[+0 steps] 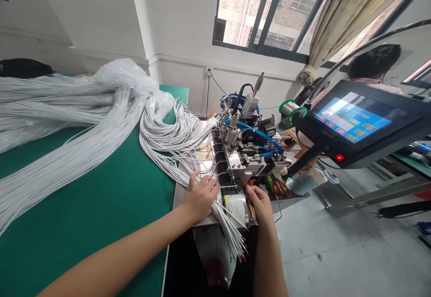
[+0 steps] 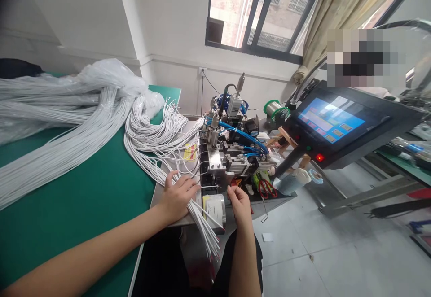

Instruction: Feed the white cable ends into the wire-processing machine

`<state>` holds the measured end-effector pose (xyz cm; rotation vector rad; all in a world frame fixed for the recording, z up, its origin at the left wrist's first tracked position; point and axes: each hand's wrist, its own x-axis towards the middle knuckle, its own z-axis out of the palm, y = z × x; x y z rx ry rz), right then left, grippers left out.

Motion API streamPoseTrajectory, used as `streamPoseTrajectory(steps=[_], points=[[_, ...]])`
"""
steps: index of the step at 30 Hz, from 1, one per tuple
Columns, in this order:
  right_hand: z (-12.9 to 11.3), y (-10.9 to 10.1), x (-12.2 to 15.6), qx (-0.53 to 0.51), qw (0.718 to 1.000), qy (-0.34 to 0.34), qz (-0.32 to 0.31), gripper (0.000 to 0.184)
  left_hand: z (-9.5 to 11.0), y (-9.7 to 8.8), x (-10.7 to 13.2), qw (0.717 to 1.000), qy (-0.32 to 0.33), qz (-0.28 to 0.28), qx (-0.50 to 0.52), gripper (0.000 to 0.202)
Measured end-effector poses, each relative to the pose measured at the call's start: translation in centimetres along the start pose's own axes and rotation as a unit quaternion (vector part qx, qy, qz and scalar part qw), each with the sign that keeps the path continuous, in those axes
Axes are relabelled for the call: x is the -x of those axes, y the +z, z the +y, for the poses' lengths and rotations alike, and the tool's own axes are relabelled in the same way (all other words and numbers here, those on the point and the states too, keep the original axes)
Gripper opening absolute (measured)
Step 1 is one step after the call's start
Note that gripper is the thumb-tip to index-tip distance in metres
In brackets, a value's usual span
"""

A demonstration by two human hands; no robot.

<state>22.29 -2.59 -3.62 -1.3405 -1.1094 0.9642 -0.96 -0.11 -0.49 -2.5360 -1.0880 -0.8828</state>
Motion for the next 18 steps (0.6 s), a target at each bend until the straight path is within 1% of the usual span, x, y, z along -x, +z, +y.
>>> streamPoseTrajectory(steps=[4,7,9,14,18], points=[[-0.9,-0.5,0.7,0.009,1.0,-0.004,0.0,0.039,0.0,0.5,0.1,1.0,-0.017,0.001,0.0,0.023],[-1.2,-0.8,1.3,0.012,1.0,-0.006,-0.007,0.037,0.0,0.7,0.1,0.999,-0.043,-0.006,-0.008,0.028],[-1.4,-1.1,1.6,0.016,1.0,-0.007,-0.016,0.036,-0.1,0.7,0.1,0.999,-0.047,-0.014,-0.007,0.031],[-2.3,-1.7,2.6,0.041,0.998,-0.016,-0.048,0.033,-0.1,0.1,-0.1,1.0,-0.012,0.0,0.021,0.033],[-3.8,-2.0,3.5,0.092,0.989,-0.016,-0.119,0.03,-0.2,-0.3,-0.2,0.999,0.012,0.027,0.036,0.031]])
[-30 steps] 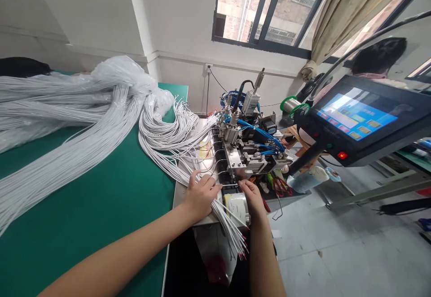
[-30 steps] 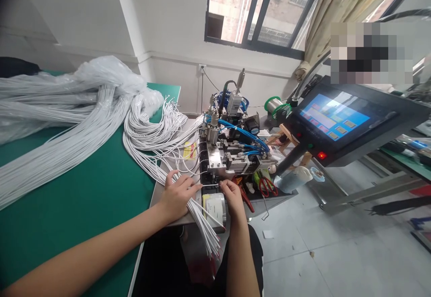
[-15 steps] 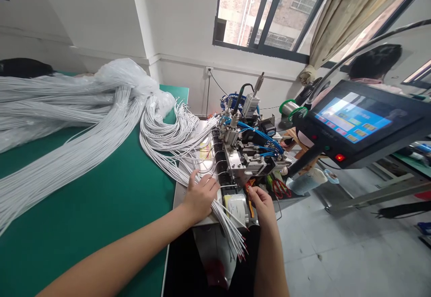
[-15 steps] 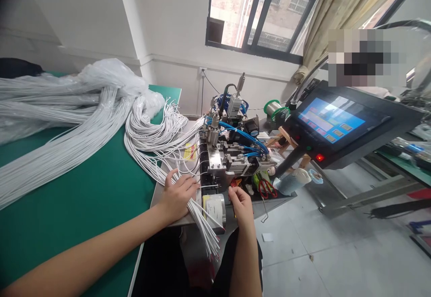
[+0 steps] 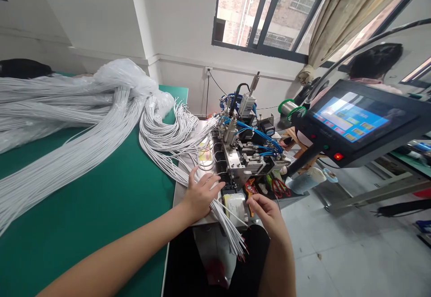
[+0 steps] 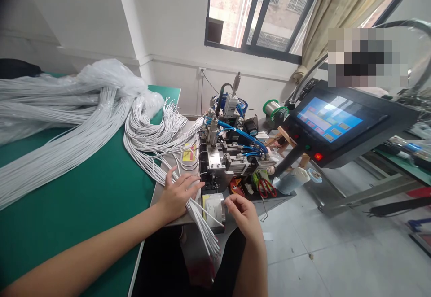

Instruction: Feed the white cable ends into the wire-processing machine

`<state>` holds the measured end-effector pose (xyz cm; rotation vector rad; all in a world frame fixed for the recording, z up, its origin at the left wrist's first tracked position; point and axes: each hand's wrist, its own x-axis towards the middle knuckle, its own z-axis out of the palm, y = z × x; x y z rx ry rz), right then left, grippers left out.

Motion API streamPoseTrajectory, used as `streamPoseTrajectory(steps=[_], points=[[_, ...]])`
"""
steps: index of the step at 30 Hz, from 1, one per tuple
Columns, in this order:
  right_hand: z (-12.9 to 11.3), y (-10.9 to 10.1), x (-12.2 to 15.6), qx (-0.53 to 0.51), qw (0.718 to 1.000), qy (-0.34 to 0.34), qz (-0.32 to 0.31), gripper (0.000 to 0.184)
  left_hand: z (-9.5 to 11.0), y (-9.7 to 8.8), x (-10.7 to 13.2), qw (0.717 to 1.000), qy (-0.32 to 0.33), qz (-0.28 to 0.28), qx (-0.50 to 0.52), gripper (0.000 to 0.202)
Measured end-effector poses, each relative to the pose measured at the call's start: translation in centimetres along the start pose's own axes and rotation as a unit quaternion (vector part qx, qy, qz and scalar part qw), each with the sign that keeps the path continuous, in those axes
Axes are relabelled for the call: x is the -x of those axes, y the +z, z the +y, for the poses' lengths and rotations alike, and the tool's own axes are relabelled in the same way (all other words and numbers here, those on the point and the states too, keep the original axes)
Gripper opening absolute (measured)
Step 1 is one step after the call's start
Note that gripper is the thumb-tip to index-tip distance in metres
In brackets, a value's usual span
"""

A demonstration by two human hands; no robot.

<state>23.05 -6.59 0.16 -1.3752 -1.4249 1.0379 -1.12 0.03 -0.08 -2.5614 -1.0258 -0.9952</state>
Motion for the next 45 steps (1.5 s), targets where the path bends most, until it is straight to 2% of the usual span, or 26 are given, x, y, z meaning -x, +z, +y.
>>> streamPoseTrajectory(steps=[7,9,11,13,17,20,24,34,45], points=[[-2.3,-0.5,1.4,0.107,0.981,-0.012,-0.164,0.026,-0.1,0.0,0.0,0.999,0.002,0.036,0.028,0.029],[-2.3,-0.6,1.5,0.125,0.972,-0.018,-0.197,0.027,-0.1,0.0,0.1,0.999,0.001,0.043,0.033,0.03],[-2.1,-0.8,1.5,0.127,0.97,-0.031,-0.204,0.028,-0.2,0.0,0.1,0.998,0.005,0.047,0.037,0.03],[-1.7,-0.9,1.4,0.115,0.976,-0.049,-0.176,0.028,-0.3,0.0,0.0,0.998,0.027,0.042,0.045,0.034],[-0.5,-0.8,0.7,0.048,0.997,-0.043,-0.046,0.026,-0.4,-0.2,-0.1,0.992,0.104,0.03,0.065,0.039],[0.5,-0.3,0.1,-0.016,0.999,-0.022,0.041,0.023,-0.4,-0.2,-0.2,0.99,0.123,0.034,0.067,0.031],[1.4,0.4,-0.3,-0.069,0.992,0.003,0.106,0.024,-0.4,-0.3,-0.4,0.989,0.126,0.043,0.068,0.019],[1.1,2.4,-1.1,-0.162,0.971,0.008,0.174,0.029,-0.3,-0.5,-0.2,0.991,0.115,0.008,0.063,0.017],[1.2,3.0,-1.3,-0.209,0.963,0.028,0.166,0.033,-0.2,-0.4,-0.1,0.993,0.112,-0.002,0.043,0.021]])
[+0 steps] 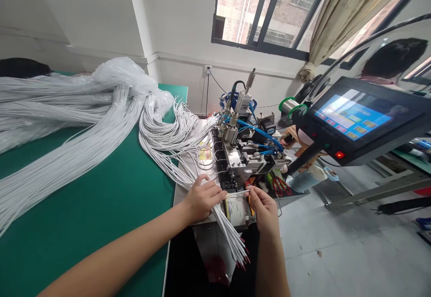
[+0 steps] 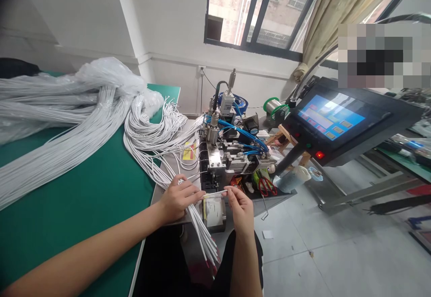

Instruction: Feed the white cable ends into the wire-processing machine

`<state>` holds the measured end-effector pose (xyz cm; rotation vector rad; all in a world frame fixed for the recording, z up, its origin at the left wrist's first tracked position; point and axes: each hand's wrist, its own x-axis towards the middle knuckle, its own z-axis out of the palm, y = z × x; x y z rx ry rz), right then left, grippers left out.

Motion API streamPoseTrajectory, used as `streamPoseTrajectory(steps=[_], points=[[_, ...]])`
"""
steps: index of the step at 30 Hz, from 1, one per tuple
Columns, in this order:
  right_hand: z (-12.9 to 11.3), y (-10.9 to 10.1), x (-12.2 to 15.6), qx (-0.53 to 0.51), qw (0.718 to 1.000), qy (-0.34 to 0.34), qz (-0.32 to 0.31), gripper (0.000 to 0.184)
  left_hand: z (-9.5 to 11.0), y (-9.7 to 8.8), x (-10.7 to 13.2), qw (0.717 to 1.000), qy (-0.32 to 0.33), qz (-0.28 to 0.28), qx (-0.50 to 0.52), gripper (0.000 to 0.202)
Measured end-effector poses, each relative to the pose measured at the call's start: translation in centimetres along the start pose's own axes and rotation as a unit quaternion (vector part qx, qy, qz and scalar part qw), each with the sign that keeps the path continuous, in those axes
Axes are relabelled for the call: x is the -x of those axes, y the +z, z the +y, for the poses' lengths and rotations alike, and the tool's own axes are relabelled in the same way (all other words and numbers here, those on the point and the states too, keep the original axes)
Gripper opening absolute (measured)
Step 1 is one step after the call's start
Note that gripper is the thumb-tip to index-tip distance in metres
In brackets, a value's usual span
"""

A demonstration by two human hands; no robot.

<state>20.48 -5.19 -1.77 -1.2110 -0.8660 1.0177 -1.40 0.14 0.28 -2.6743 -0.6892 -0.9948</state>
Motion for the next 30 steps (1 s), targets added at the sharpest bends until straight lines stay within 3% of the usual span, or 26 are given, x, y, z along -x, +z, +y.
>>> streamPoseTrajectory(steps=[9,16,20,24,27,30], points=[[-0.4,0.0,0.0,0.026,0.999,0.001,-0.029,0.035,-0.1,0.2,0.2,1.0,0.017,0.01,-0.007,0.026],[-0.6,-0.8,-0.8,0.066,0.996,0.009,-0.064,0.033,-0.1,0.5,0.2,0.999,-0.015,0.021,-0.02,0.031],[-0.8,-1.1,-1.6,0.181,0.981,-0.038,-0.053,0.034,-0.1,0.4,0.1,0.999,-0.014,0.028,-0.025,0.035],[-1.1,-0.7,-2.1,0.308,0.944,-0.109,-0.037,0.033,-0.1,0.3,0.2,0.999,-0.02,0.015,-0.045,0.037],[-1.1,-0.4,-2.5,0.344,0.927,-0.14,-0.043,0.032,0.0,0.4,0.2,0.998,-0.03,0.007,-0.058,0.036],[-0.7,-0.1,-3.1,0.33,0.932,-0.14,-0.051,0.032,0.1,0.4,0.2,0.997,-0.036,0.01,-0.064,0.037]])
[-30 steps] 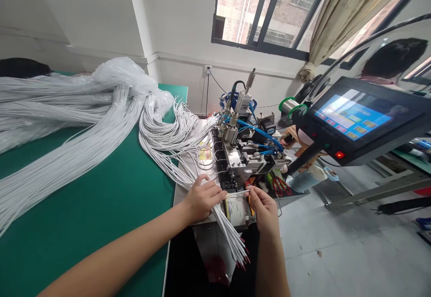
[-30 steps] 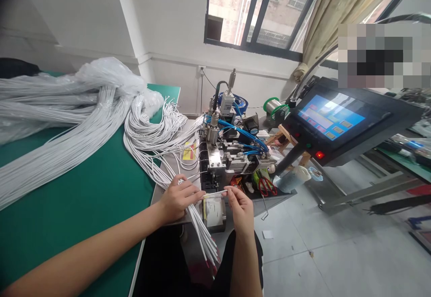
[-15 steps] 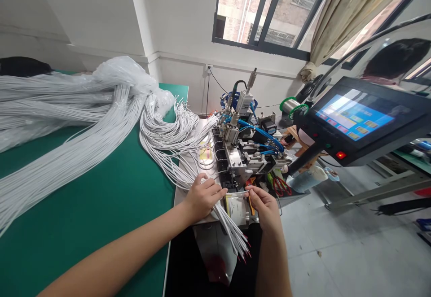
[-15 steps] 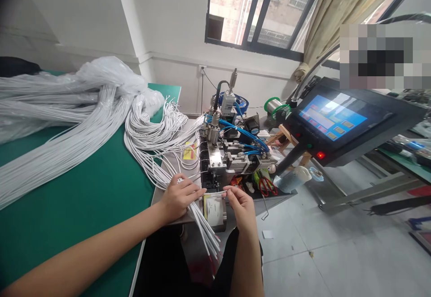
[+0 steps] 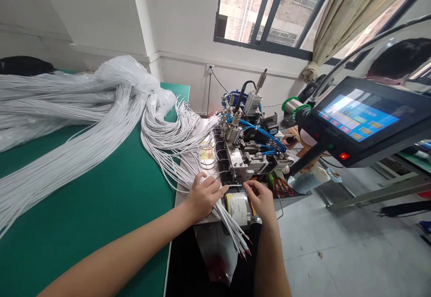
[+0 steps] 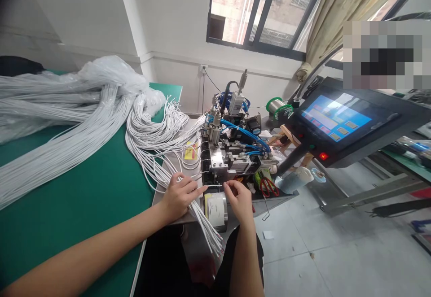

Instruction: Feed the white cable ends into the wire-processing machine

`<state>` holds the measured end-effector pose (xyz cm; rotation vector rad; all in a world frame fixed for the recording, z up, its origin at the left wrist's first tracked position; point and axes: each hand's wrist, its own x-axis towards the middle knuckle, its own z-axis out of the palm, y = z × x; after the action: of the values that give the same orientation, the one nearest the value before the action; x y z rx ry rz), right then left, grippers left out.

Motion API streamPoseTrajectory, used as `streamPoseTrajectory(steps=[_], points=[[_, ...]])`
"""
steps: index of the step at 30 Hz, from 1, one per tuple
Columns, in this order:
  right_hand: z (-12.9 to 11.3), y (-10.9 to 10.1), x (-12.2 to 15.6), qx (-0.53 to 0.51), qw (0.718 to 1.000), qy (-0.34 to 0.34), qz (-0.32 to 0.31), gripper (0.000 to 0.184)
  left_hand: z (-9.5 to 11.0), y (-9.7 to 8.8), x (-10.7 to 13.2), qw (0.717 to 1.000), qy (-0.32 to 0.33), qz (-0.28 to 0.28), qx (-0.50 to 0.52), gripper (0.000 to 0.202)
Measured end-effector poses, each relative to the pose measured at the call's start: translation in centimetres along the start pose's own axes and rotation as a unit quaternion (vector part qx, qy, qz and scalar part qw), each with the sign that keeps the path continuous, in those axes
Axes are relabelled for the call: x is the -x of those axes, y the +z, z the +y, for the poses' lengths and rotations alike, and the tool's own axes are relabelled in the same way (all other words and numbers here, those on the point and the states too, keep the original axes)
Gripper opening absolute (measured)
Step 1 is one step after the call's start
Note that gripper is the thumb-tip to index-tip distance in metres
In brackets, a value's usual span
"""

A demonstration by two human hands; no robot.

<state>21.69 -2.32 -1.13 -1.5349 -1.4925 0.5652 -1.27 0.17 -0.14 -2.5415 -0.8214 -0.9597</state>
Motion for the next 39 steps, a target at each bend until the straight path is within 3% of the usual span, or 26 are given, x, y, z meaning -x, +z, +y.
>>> streamPoseTrajectory(steps=[9,19,31,39], points=[[2.2,1.8,-1.7,-0.154,0.984,0.016,-0.084,0.028,0.0,0.4,0.2,0.997,-0.051,-0.056,0.0,0.042],[2.8,2.8,-1.8,-0.311,0.934,0.145,-0.099,0.026,0.2,0.4,0.0,0.997,-0.052,-0.049,-0.002,0.039],[2.8,3.0,-1.5,-0.324,0.929,0.157,-0.09,0.033,0.3,0.4,0.0,0.997,-0.055,-0.048,-0.002,0.04],[3.7,2.0,-0.3,-0.25,0.961,0.119,-0.018,0.037,0.4,0.5,0.1,0.993,-0.098,-0.062,0.007,0.018]])
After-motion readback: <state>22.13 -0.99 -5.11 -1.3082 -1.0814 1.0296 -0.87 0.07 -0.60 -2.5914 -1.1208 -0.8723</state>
